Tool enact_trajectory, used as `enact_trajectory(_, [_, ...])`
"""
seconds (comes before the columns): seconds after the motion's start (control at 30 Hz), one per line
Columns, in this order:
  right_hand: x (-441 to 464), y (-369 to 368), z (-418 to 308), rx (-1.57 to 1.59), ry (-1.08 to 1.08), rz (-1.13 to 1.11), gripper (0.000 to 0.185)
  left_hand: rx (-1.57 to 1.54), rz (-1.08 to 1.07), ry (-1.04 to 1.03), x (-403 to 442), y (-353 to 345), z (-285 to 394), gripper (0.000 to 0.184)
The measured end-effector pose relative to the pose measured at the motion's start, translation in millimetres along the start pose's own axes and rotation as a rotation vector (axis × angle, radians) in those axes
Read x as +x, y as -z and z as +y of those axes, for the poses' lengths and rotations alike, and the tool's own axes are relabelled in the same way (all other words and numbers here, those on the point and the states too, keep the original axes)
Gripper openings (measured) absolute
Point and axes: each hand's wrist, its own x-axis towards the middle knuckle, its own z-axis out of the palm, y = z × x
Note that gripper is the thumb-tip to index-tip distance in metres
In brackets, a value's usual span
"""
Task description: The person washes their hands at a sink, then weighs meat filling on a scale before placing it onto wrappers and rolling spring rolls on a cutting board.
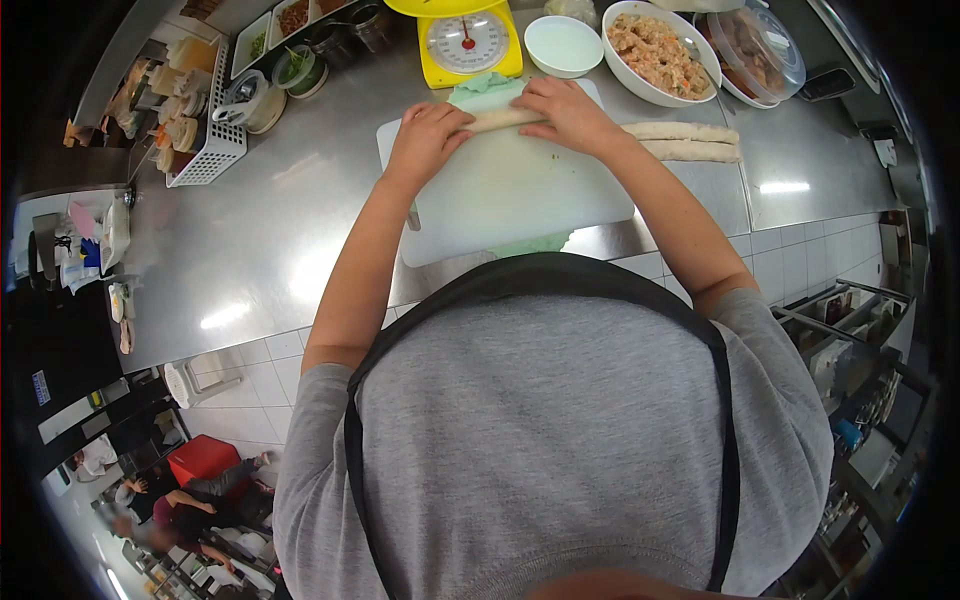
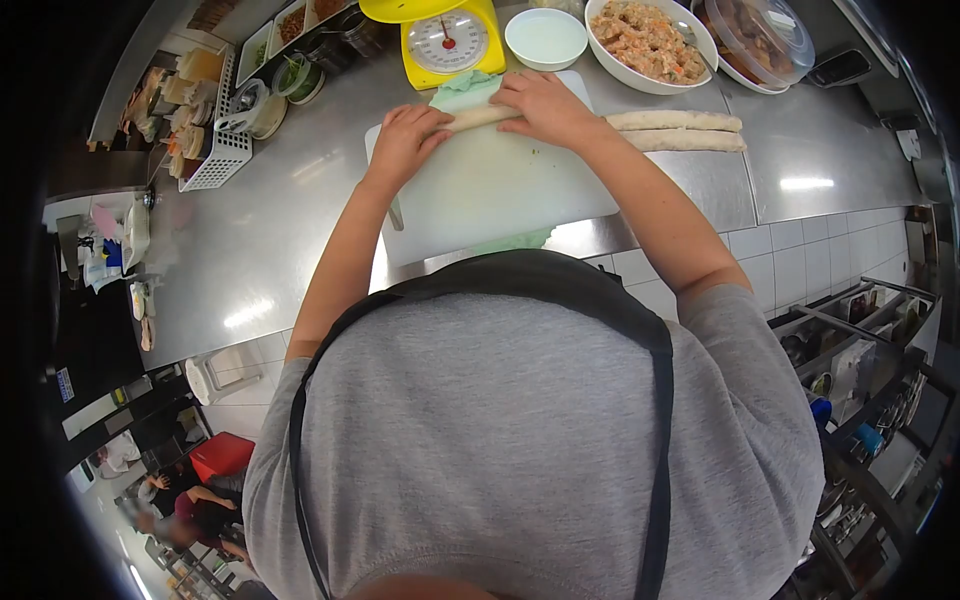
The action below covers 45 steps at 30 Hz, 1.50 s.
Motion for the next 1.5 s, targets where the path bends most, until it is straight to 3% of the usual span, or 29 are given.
enact_trajectory(0.1, [2,-4,-1,-0.006,0.05,0.094,0.028,-0.089,-0.094,0.104,4,2,-3,0.023])
enact_trajectory(0.17, [6,-5,2,0.026,0.017,-0.009,0.028,-0.087,-0.086,0.095,6,3,-1,0.024])
enact_trajectory(0.63, [-44,2,-39,0.22,-0.037,-0.118,0.024,-0.254,-0.131,0.097,-41,13,42,0.022])
enact_trajectory(0.73, [-53,0,-50,0.141,-0.05,-0.074,0.029,-0.28,-0.117,0.131,-44,15,48,0.023])
enact_trajectory(0.8, [-54,-5,-58,0.01,-0.043,0.165,0.034,-0.366,-0.155,0.24,-42,11,45,0.025])
enact_trajectory(0.83, [-55,-5,-62,0.01,-0.041,0.165,0.034,-0.367,-0.153,0.24,-42,11,45,0.025])
enact_trajectory(1.03, [-57,-15,-63,-0.038,-0.057,0.096,0.034,-0.14,-0.029,0.176,-45,5,61,0.033])
enact_trajectory(1.1, [-56,-19,-61,-0.034,-0.046,0.139,0.037,-0.049,0.09,0.129,-49,-6,77,0.044])
enact_trajectory(1.13, [-55,-19,-61,-0.034,-0.046,0.139,0.037,-0.011,-0.002,0.188,-53,-11,86,0.057])
enact_trajectory(1.23, [-53,-22,-60,-0.04,-0.079,0.105,0.035,0.039,0.001,0.224,-55,-23,90,0.064])
enact_trajectory(1.5, [-38,-21,-44,-0.103,-0.051,0.147,0.037,0.068,-0.023,0.188,-34,-16,65,0.061])
